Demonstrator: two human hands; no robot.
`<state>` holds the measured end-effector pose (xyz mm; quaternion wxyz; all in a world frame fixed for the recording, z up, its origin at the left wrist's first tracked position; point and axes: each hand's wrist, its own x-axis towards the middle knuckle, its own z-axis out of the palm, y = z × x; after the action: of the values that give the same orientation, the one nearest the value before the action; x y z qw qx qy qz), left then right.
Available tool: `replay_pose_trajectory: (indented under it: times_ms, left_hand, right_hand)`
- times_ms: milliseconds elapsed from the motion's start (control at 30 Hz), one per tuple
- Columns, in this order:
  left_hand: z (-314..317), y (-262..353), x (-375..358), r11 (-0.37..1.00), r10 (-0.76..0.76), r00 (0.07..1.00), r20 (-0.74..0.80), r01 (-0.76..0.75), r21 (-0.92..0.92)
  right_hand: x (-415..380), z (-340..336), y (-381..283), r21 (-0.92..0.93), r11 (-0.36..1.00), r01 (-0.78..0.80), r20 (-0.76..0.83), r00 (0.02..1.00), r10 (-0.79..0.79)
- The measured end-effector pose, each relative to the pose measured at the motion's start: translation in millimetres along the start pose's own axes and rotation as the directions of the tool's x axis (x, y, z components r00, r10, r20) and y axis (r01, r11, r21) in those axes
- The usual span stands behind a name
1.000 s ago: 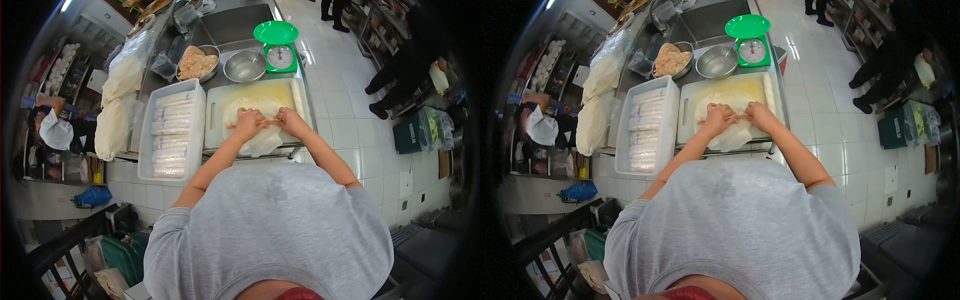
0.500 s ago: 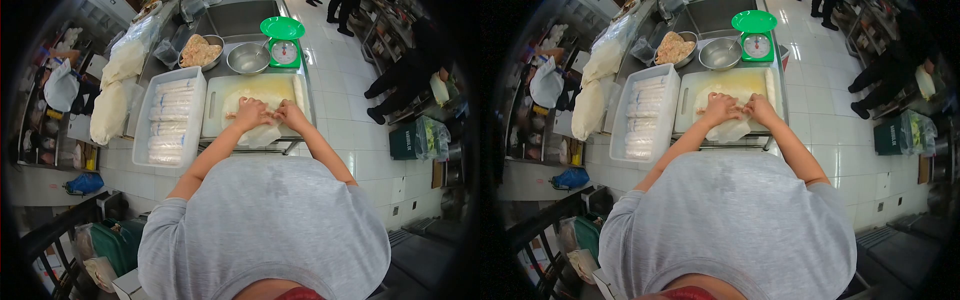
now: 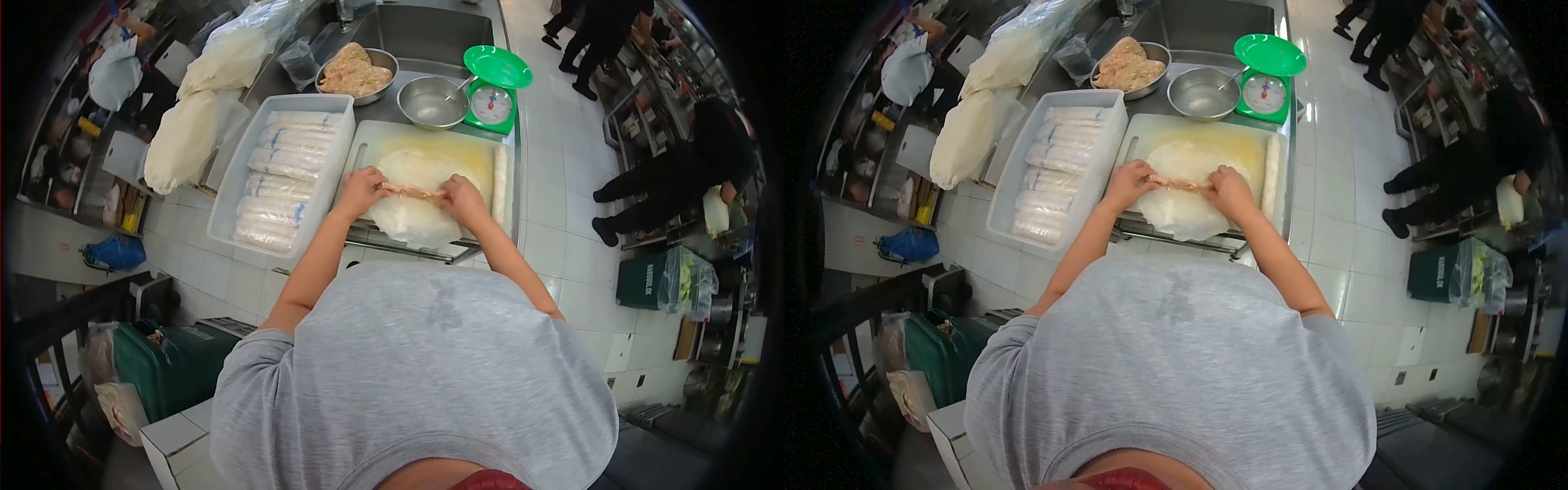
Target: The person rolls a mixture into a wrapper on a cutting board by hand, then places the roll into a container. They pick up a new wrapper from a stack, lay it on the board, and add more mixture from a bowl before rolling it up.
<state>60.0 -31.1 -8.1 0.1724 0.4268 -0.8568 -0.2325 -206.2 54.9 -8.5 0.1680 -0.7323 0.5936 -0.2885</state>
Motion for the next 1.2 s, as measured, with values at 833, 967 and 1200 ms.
replay_pose_trajectory:
  times_ms: [833,967,1200]
  left_hand:
    - [6.1,20.3,-14.1,0.989,0.136,0.953,-0.272,-0.145,-0.013]
    - [0.2,2.5,-17.5,0.995,0.014,0.979,-0.204,-0.035,-0.097]
    - [-1.1,-0.1,-13.0,0.979,-0.028,0.988,-0.15,-0.003,-0.206]
  right_hand:
    - [32.5,26.4,-30.3,-0.005,0.986,0.164,0.027,0.986,-0.164]
    - [36.7,23.9,-42.6,-0.078,0.989,0.128,0.102,0.988,-0.12]
    - [52.3,48.2,-54.3,-0.038,0.984,0.173,0.06,0.983,-0.171]
